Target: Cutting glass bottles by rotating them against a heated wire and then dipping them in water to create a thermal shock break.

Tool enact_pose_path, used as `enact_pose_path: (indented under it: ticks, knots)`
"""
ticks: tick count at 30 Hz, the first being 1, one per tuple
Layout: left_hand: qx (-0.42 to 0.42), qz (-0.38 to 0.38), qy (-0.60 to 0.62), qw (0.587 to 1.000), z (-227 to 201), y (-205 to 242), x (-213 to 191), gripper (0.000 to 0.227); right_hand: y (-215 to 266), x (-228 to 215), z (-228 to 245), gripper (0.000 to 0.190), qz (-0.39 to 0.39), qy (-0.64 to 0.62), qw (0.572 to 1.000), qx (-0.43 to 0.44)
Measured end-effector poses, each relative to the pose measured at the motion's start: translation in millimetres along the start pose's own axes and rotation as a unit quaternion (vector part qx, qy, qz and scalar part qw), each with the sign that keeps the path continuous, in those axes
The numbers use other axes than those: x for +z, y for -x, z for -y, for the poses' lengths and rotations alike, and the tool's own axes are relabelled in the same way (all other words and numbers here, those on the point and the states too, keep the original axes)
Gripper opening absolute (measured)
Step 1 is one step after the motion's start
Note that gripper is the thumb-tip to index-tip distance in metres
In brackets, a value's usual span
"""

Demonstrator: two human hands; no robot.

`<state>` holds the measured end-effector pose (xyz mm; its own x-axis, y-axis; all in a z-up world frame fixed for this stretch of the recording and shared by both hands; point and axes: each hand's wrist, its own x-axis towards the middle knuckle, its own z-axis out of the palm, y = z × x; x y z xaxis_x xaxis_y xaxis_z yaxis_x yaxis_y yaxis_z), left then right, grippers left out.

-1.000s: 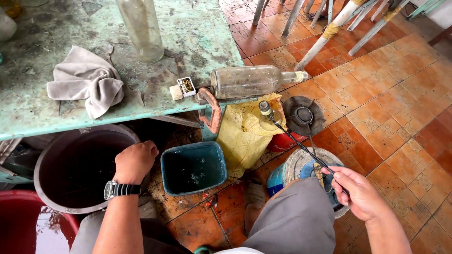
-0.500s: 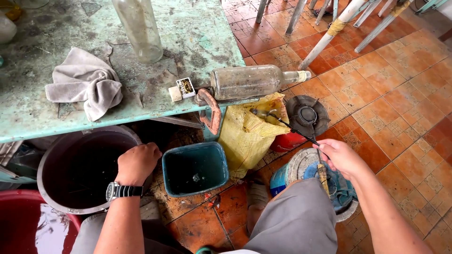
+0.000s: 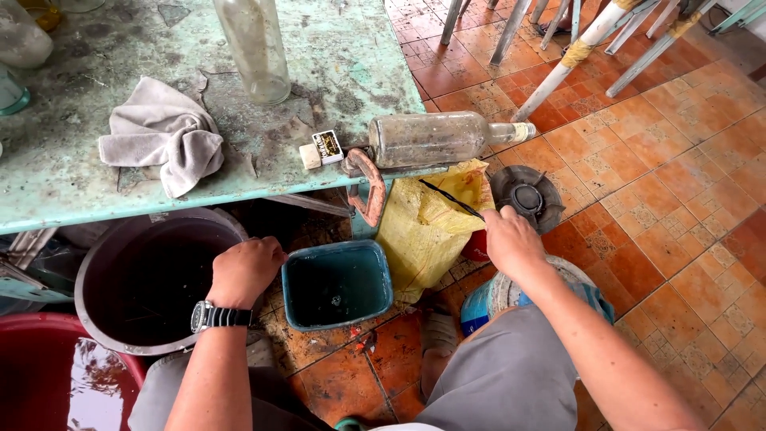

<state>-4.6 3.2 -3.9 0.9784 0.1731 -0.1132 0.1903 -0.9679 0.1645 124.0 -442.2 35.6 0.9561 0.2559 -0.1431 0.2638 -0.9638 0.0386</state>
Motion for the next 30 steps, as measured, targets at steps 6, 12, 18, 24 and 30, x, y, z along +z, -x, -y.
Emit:
enact_pose_path:
  ticks: [6, 12, 18, 24, 30]
  knots:
    - [0.004, -0.022, 0.005, 1.0, 2.7, 1.3, 0.2, 0.023, 29.4, -2.6, -11.0, 0.034, 0.01, -0.024, 0.999, 0.046]
    - [0.019, -0.068, 0.002, 0.997, 2.9, 4.3, 10.2, 0.02, 72.3, -30.8, -20.0, 0.039, -0.039, -0.036, 0.996, 0.076]
    - [-0.01, -0.039, 0.035, 0.999, 8.5, -16.6, 22.8, 0.026, 121.5, -77.5, -17.8, 0.049, -0.031, -0.112, 0.978, 0.176]
    - [-0.011, -0.105, 0.018, 0.994, 14.2, -19.4, 45.4, 0.021, 191.1, -97.0, -25.5, 0.039, -0.075, -0.204, 0.956, 0.196]
    - [-0.029, -0.086, 0.036, 0.995, 9.8, -15.1, 33.9, 0.021, 201.0, -96.7, -21.3, 0.045, 0.067, -0.141, 0.969, 0.192]
